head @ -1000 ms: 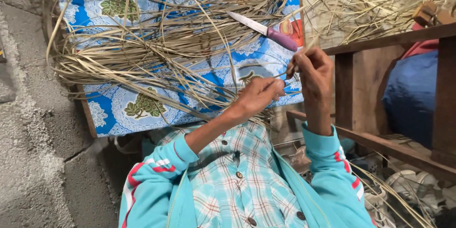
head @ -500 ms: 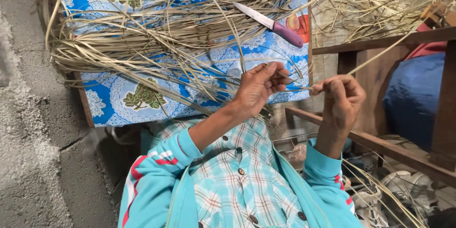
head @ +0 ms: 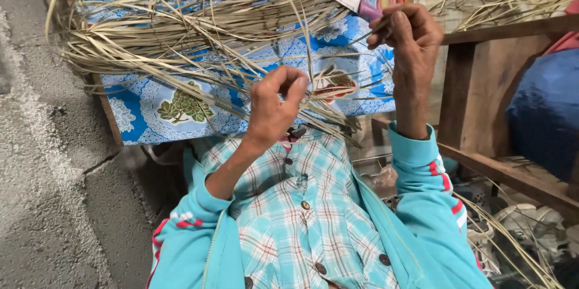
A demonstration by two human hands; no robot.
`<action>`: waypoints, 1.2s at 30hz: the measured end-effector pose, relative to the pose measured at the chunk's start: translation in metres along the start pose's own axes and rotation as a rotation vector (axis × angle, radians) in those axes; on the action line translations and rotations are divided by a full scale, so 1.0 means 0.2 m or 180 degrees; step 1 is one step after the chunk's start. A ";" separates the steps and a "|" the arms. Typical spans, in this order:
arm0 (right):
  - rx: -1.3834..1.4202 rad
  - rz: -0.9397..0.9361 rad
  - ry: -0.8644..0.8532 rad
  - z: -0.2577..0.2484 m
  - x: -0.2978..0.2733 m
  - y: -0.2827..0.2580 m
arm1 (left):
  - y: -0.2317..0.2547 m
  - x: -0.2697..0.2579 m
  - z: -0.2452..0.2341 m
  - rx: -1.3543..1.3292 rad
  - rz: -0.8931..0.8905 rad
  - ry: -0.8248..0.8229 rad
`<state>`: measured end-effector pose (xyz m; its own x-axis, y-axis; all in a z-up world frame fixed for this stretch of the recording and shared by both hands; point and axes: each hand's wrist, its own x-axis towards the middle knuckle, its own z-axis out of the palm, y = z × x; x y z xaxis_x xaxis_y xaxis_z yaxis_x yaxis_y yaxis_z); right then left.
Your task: Splitting and weaving natural plant fibers on a patterned board using a knife
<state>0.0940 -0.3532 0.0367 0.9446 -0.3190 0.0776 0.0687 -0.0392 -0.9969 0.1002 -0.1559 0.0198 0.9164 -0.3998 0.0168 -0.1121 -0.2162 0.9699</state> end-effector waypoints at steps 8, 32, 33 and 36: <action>-0.2523 -0.0314 -0.0750 -0.05 -0.15 0.13 | -0.14 -0.12 0.07 0.2592 0.0929 -0.0266; -0.2564 0.0254 -0.1210 0.08 -0.48 0.50 | -0.12 -0.14 0.06 0.1926 0.1550 0.0899; -0.2561 0.0350 -0.1107 0.09 -0.48 0.49 | -0.08 -0.15 0.05 0.2403 0.1788 0.1126; -0.2888 0.0599 -0.1129 0.13 -0.44 0.40 | -0.13 -0.21 0.10 0.2402 0.1914 0.1186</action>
<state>0.0253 -0.3036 -0.0505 0.9664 -0.0984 -0.2373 -0.2241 -0.7744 -0.5916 0.0578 -0.1505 -0.0115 0.6757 -0.3530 0.6471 -0.6848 -0.6255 0.3739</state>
